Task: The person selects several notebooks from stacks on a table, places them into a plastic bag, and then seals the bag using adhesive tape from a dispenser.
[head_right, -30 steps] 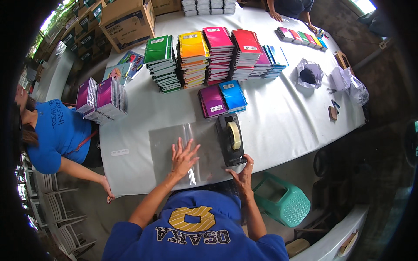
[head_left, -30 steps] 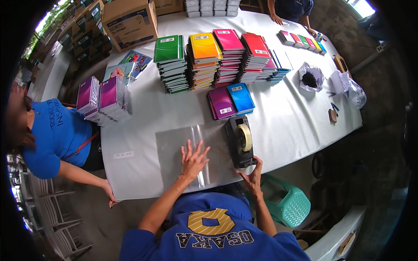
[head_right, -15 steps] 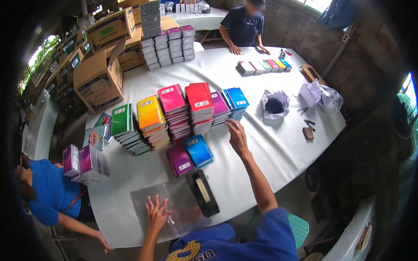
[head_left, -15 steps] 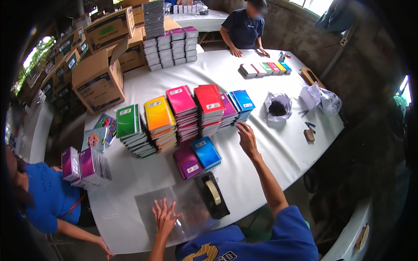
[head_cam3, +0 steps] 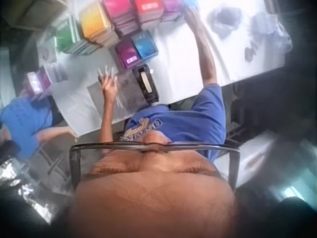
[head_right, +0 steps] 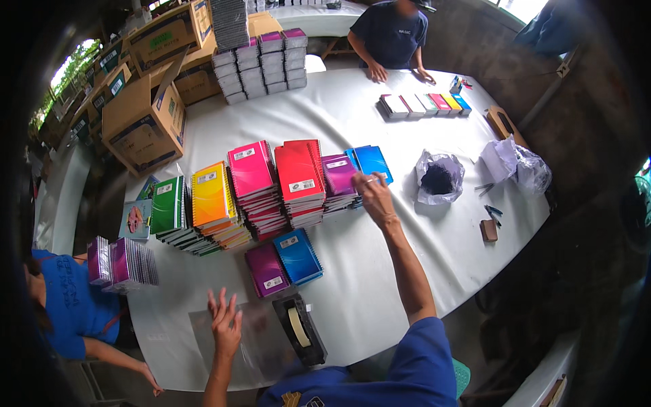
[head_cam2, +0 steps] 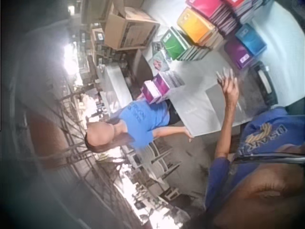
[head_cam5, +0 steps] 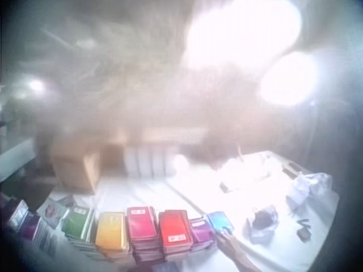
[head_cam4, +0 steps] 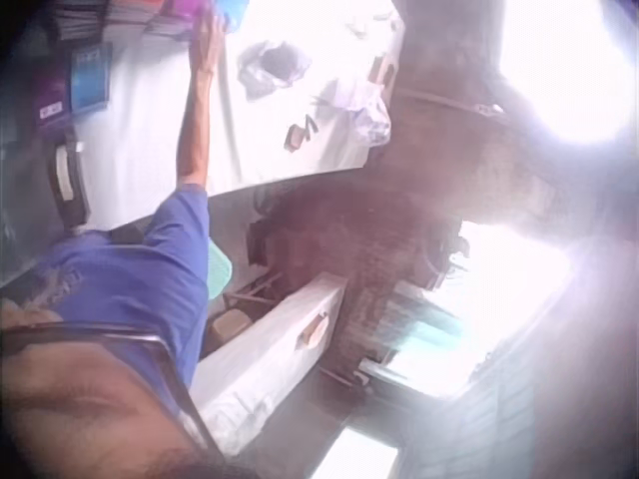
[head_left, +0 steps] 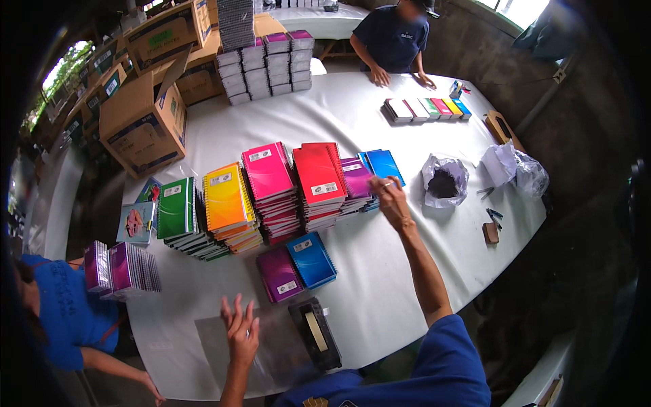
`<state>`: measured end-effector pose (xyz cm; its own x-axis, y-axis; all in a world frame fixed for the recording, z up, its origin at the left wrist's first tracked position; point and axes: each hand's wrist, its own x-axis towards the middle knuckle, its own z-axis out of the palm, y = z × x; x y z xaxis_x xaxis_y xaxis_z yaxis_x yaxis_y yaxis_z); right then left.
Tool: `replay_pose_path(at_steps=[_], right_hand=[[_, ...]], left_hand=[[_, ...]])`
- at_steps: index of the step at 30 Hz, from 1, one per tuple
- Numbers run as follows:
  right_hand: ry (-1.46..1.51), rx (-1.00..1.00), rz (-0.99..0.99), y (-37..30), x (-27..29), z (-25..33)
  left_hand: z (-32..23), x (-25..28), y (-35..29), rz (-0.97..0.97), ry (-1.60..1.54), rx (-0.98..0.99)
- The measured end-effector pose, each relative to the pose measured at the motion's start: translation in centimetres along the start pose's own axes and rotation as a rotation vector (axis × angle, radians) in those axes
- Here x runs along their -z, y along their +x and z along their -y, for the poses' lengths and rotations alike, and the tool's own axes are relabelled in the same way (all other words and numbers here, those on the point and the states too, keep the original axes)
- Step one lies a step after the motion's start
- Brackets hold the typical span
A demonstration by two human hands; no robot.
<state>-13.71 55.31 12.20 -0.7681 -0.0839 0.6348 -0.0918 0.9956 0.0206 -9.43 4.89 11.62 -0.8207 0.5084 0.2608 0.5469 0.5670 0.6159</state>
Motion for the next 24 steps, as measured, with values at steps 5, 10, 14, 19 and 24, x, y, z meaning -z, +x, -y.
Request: replay_pose_path(at_steps=[5, 10, 14, 19, 24], right_hand=[[0.087, -0.372, -0.457, -1.8, 7.0, 8.3], [0.532, -0.012, 0.054, -5.4, 8.5, 21.7], [0.906, -0.515, 0.095, -6.1, 4.2, 21.6], [0.323, -0.808, 0.412, -8.5, -3.8, 20.8], [0.438, -0.838, 0.498, -8.5, -4.1, 19.1]], left_hand=[[-6.1, -3.4, 6.2, 0.259, -1.469, 0.568], [-7.4, -6.6, 10.0, 0.368, -1.989, 0.758], [-2.5, -5.2, 7.4, 0.192, -1.858, 0.774], [-0.9, -2.9, 5.2, 0.136, -1.85, 0.717], [-0.4, -1.7, 2.9, 0.159, -2.05, 0.527]])
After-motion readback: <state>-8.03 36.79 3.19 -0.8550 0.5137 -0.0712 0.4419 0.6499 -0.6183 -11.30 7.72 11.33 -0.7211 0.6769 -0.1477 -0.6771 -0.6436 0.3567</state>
